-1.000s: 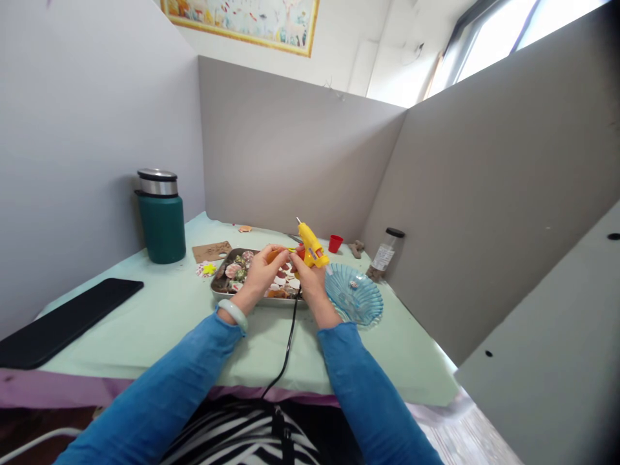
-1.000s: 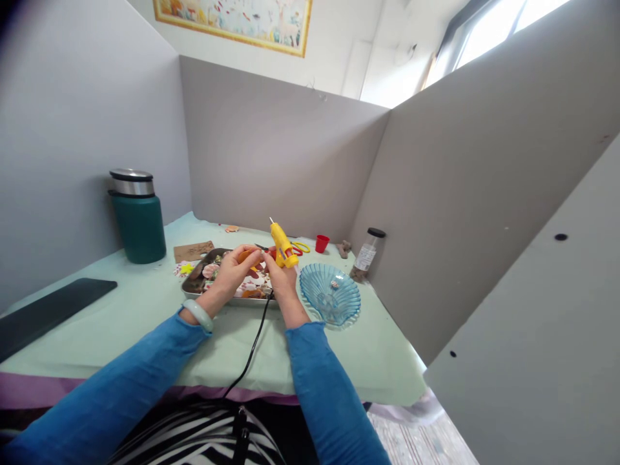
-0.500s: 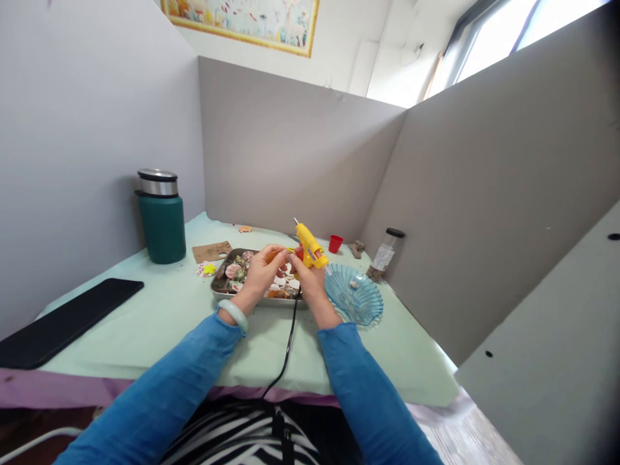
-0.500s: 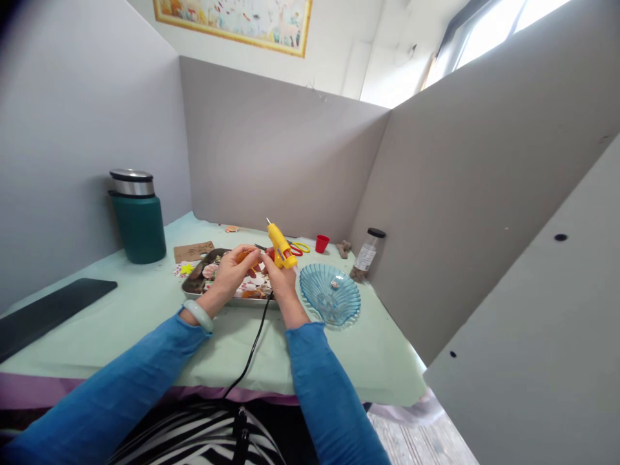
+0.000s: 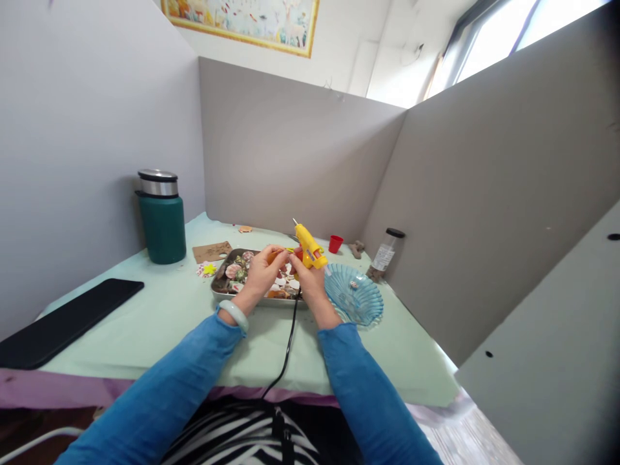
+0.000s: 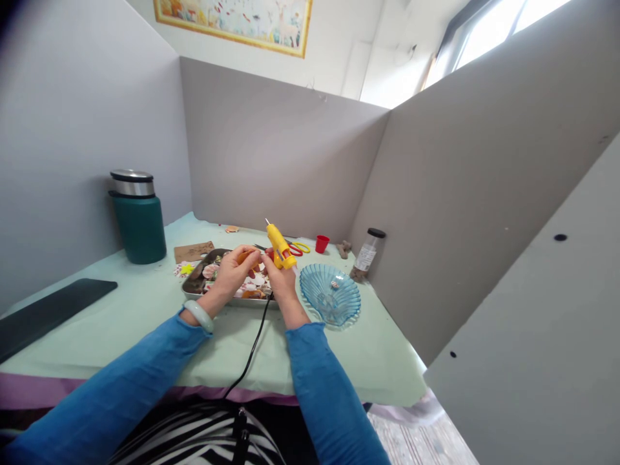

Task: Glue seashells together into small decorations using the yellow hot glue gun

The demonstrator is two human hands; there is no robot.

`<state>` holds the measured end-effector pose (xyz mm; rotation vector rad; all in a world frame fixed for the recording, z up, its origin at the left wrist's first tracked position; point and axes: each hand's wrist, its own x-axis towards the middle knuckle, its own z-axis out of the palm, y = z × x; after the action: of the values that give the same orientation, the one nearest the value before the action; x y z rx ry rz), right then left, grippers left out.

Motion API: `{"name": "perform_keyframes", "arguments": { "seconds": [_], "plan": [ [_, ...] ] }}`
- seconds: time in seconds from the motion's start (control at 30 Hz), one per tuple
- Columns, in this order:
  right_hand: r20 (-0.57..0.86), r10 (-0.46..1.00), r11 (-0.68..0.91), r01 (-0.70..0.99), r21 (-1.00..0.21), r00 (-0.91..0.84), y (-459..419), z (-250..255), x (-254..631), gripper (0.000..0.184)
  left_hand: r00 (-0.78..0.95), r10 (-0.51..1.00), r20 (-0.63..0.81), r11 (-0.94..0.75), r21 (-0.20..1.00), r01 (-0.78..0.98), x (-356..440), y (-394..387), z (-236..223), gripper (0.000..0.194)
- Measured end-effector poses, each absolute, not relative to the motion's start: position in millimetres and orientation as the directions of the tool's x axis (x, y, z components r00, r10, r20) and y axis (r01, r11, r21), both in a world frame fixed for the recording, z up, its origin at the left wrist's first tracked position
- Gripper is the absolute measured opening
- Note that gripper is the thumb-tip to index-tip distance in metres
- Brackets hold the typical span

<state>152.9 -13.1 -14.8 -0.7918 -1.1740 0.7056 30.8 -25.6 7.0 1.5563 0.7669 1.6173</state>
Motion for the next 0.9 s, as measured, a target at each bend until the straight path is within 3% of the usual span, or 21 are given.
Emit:
{"name": "perform_keyframes", "arguments": {
  "seconds": [0.17,0.43,0.63,0.9],
  "plan": [
    [0.489,0.835,0.519,-0.066,-0.852,0.254,-9,-17,153,0.028,0.036,0.863,0.504,-0.493,0.855,-0.159,31,-24,5,0.031],
    [0.43,0.854,0.469,-0.075,-0.88,0.293,-9,-14,152,0.031,-0.083,0.936,0.341,-0.35,0.892,-0.286,30,-15,6,0.031],
    [0.395,0.911,0.397,0.01,-0.918,0.119,-22,-4,155,0.034,-0.17,0.922,0.348,-0.375,0.912,-0.168,24,-10,5,0.026],
    [0.36,0.93,0.342,0.192,-0.92,0.068,-25,-1,157,0.033,-0.346,0.87,0.352,-0.384,0.923,-0.026,16,1,-1,0.027]
  ]
}}
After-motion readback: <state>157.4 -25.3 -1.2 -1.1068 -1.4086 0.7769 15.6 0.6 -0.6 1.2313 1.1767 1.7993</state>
